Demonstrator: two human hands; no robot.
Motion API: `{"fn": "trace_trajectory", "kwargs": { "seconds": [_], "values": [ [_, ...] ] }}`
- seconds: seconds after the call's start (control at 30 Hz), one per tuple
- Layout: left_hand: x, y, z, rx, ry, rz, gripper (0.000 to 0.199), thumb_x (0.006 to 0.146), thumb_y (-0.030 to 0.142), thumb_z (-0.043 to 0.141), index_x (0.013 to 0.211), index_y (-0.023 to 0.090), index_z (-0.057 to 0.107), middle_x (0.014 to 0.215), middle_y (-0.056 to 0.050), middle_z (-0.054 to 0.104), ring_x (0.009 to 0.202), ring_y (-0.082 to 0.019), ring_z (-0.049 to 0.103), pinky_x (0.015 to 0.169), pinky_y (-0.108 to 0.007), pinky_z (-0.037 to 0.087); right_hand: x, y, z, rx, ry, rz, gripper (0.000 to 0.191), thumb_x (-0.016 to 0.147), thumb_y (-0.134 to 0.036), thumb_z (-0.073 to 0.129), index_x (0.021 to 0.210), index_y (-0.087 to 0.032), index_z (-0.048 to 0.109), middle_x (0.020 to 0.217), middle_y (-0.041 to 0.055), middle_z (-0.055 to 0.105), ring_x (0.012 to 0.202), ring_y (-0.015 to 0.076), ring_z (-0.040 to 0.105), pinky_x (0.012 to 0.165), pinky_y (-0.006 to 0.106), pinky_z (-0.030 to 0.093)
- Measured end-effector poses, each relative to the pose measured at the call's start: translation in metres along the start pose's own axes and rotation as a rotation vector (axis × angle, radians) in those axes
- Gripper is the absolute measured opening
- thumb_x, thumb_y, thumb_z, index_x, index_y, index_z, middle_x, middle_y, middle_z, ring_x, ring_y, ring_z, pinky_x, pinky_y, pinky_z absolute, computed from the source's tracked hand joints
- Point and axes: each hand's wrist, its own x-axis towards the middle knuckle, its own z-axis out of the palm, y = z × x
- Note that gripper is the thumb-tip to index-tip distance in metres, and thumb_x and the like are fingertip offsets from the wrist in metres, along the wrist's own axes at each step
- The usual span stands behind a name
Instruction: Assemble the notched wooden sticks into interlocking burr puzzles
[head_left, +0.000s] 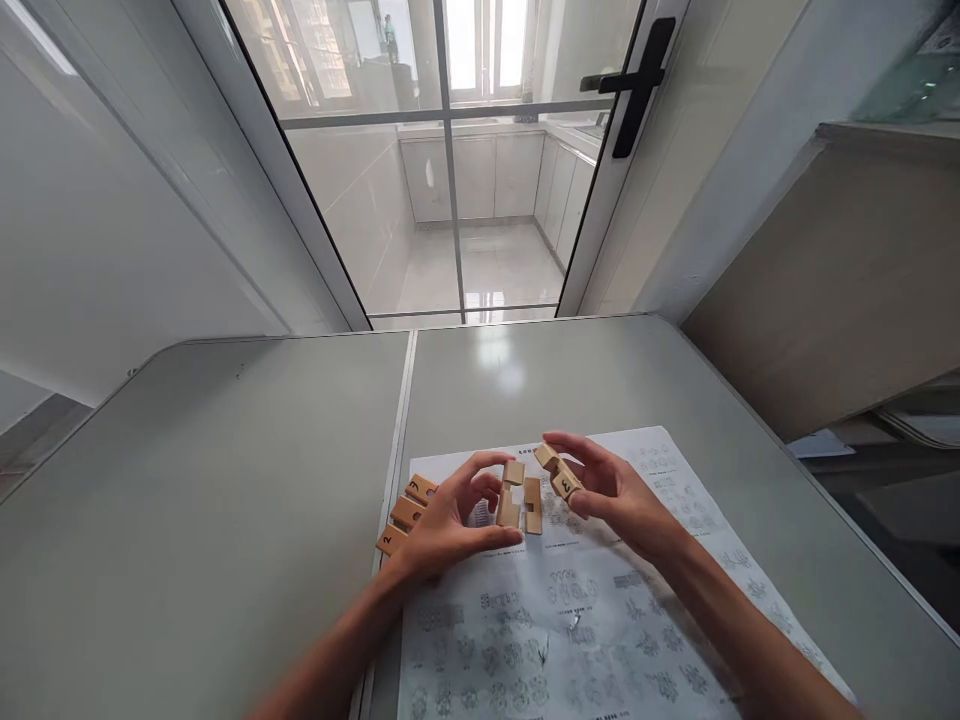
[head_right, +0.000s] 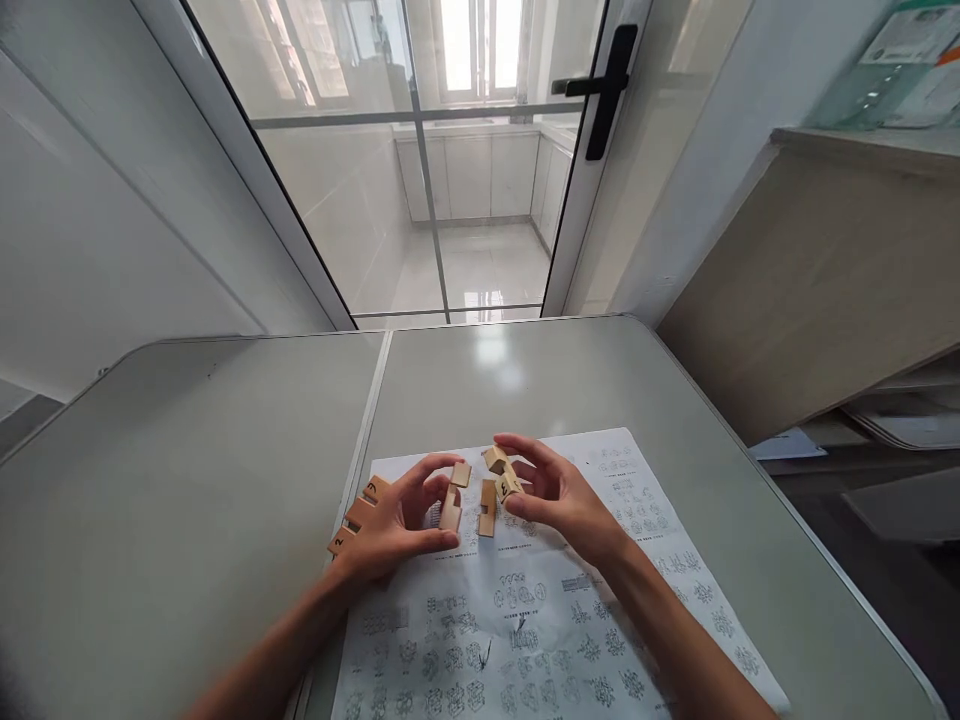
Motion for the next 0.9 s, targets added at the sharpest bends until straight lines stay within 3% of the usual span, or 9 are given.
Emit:
{"fn": "trace_trajectory", "kwargs": {
  "seconds": [0.13, 0.33, 0.47, 0.6, 0.77, 0.9],
  "values": [
    [-0.002, 0.001, -0.001, -0.172, 0.033, -0.018, 0.071, 0.083, 0.049, 0.090, 0.143, 0.023, 0.062, 0.106, -0.007, 0.072, 0.099, -0.023, 0.065, 0.089, -0.034, 0.047, 0.012, 0.005, 0.013, 0.206, 0.018, -0.017, 0.067, 0.072, -0.030, 0.097, 0.135, -0.033, 0.073, 0.131, 0.0062, 0.073, 0.107, 0.0240, 0.071, 0.091, 0.036, 0.059],
    [0.001, -0.007, -0.002, -0.224, 0.139, 0.044, 0.066, 0.091, 0.061, 0.078, 0.141, 0.020, 0.066, 0.132, -0.016, 0.070, 0.086, -0.018, 0.066, 0.089, -0.036, 0.048, 0.012, 0.020, 0.018, 0.315, 0.087, -0.026, 0.065, 0.068, -0.025, 0.096, 0.129, -0.036, 0.076, 0.152, 0.0055, 0.061, 0.113, 0.0253, 0.072, 0.096, 0.038, 0.060],
    [0.004, -0.008, 0.000, -0.288, 0.088, 0.050, 0.066, 0.101, 0.068, 0.061, 0.138, 0.014, 0.069, 0.124, -0.019, 0.074, 0.084, -0.020, 0.066, 0.087, -0.038, 0.050, 0.010, 0.020, 0.020, 0.225, 0.114, -0.055, 0.068, 0.070, -0.030, 0.096, 0.134, -0.036, 0.073, 0.147, 0.0070, 0.063, 0.103, 0.0234, 0.073, 0.091, 0.039, 0.062],
    [0.007, -0.008, 0.002, -0.337, 0.091, 0.029, 0.067, 0.106, 0.070, 0.049, 0.129, 0.012, 0.074, 0.113, -0.018, 0.077, 0.083, -0.020, 0.066, 0.088, -0.038, 0.049, 0.010, 0.022, 0.024, 0.053, 0.156, -0.068, 0.065, 0.078, -0.042, 0.092, 0.138, -0.034, 0.067, 0.134, 0.0091, 0.071, 0.104, 0.0270, 0.073, 0.092, 0.045, 0.063],
    [0.010, -0.005, 0.002, -0.406, 0.136, -0.028, 0.079, 0.104, 0.078, 0.041, 0.122, 0.010, 0.076, 0.104, -0.017, 0.077, 0.076, -0.020, 0.063, 0.084, -0.038, 0.048, 0.010, 0.032, 0.021, 0.008, 0.251, -0.109, 0.068, 0.078, -0.046, 0.092, 0.140, -0.033, 0.066, 0.154, 0.0122, 0.061, 0.115, 0.0309, 0.073, 0.099, 0.051, 0.063],
    [0.011, -0.003, 0.003, -0.416, 0.137, -0.036, 0.081, 0.103, 0.079, 0.039, 0.122, 0.010, 0.077, 0.104, -0.016, 0.076, 0.076, -0.018, 0.060, 0.083, -0.036, 0.046, 0.009, 0.033, 0.024, -0.011, 0.237, -0.126, 0.068, 0.084, -0.043, 0.089, 0.145, -0.035, 0.063, 0.148, 0.0119, 0.067, 0.119, 0.0310, 0.072, 0.098, 0.050, 0.063]
  ]
}}
